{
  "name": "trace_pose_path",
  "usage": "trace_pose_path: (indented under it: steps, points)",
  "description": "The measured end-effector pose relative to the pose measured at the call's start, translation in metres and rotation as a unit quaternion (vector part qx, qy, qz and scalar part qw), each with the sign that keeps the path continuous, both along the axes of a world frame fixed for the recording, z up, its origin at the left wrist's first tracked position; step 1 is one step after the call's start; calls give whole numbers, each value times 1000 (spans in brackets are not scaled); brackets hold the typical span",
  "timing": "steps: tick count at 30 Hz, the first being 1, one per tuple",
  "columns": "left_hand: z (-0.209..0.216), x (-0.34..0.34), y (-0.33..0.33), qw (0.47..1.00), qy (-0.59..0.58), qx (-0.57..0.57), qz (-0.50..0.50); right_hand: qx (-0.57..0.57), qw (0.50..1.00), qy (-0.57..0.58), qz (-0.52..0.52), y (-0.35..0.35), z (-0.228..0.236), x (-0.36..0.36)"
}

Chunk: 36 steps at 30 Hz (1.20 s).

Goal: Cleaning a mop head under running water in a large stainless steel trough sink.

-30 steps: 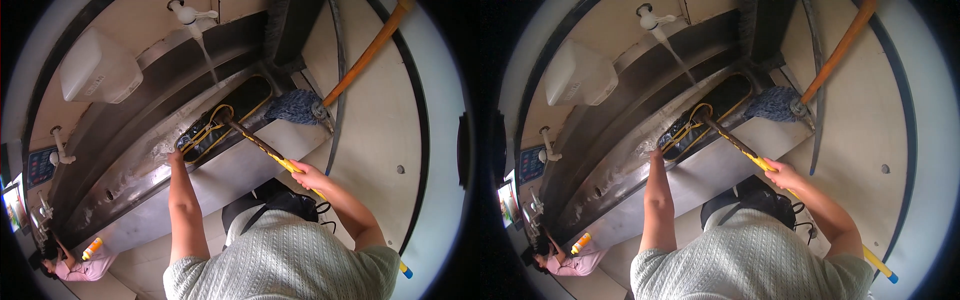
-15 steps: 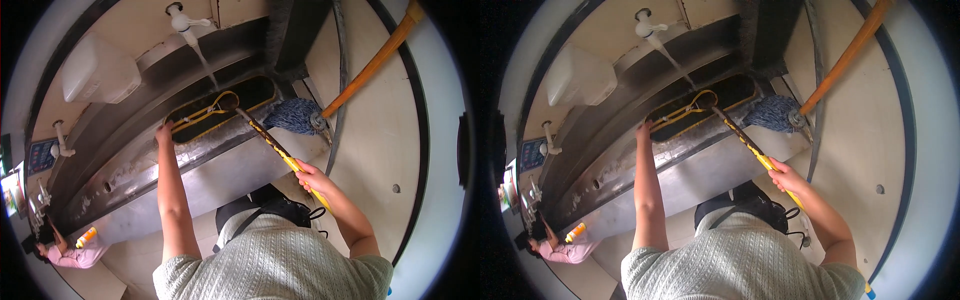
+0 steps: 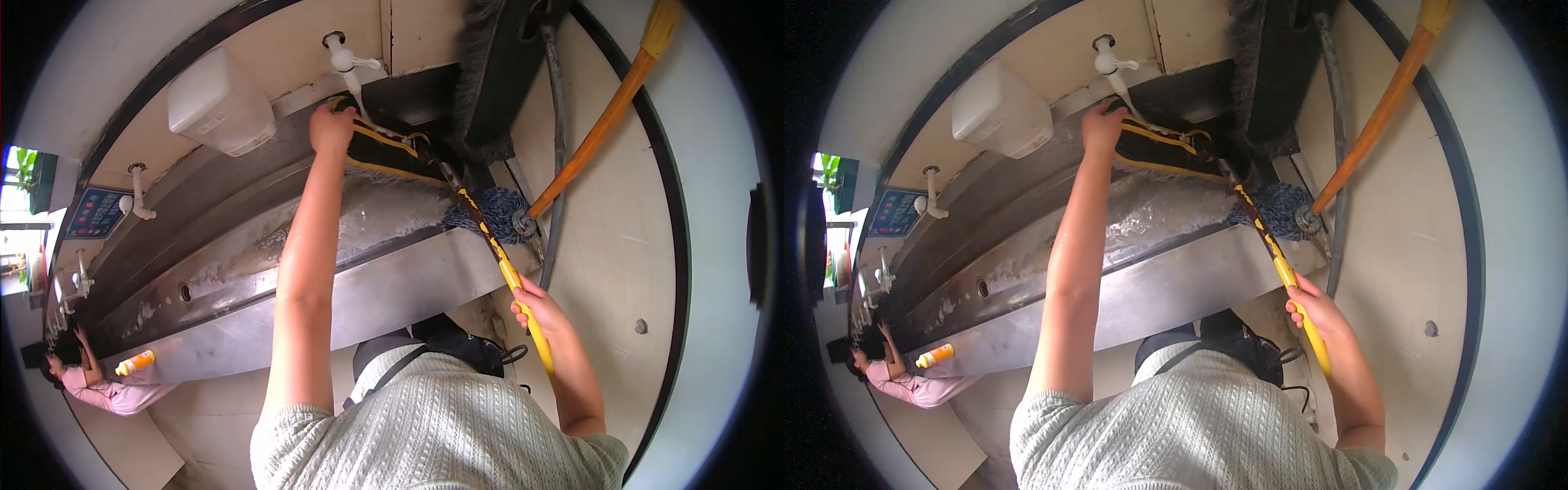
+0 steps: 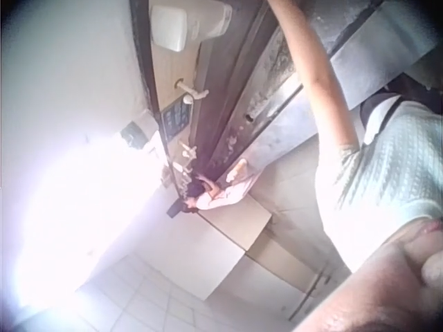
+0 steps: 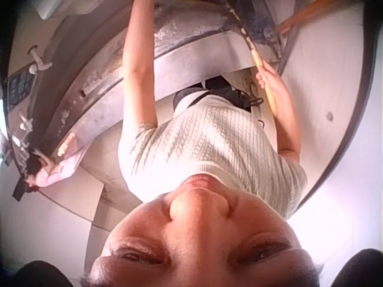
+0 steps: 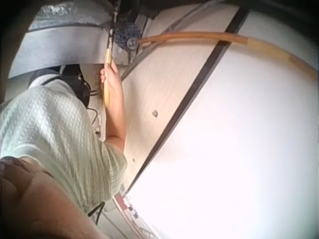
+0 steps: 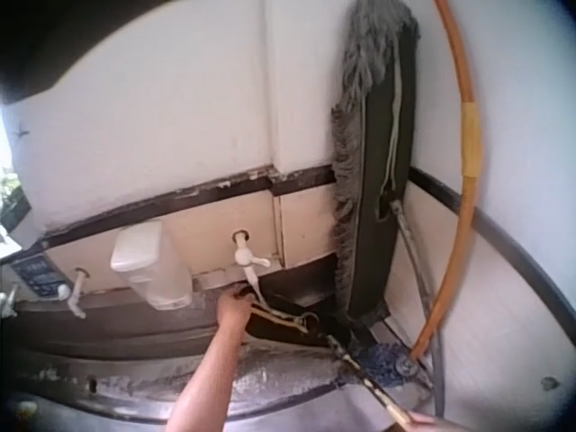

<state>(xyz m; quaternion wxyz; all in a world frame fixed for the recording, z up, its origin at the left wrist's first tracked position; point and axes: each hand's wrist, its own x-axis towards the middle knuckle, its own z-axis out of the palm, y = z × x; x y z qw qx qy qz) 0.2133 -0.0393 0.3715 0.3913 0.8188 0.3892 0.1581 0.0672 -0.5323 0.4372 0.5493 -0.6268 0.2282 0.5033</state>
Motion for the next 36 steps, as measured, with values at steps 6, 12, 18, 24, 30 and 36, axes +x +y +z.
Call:
trace_pose_path:
  steps: [6,12,18,24,30,36]
  points:
    - [12,18,-30,999,-29,-23,5,22,1000,1,-20,-21,-6,-3]
    - [15,33,-42,971,-124,-202,19,39,998,5,-43,-22,-6,-12]
    - [32,22,-59,947,-159,-271,73,51,997,5,-51,-27,-18,-21]
    - [25,12,-50,937,-170,-295,74,47,998,-13,-35,-25,-30,-28]
    - [15,4,-47,915,-219,-320,107,50,998,-48,-6,-21,-60,-47]
    - [26,-9,-66,902,-210,-361,112,24,997,-74,-10,-25,-99,-63]
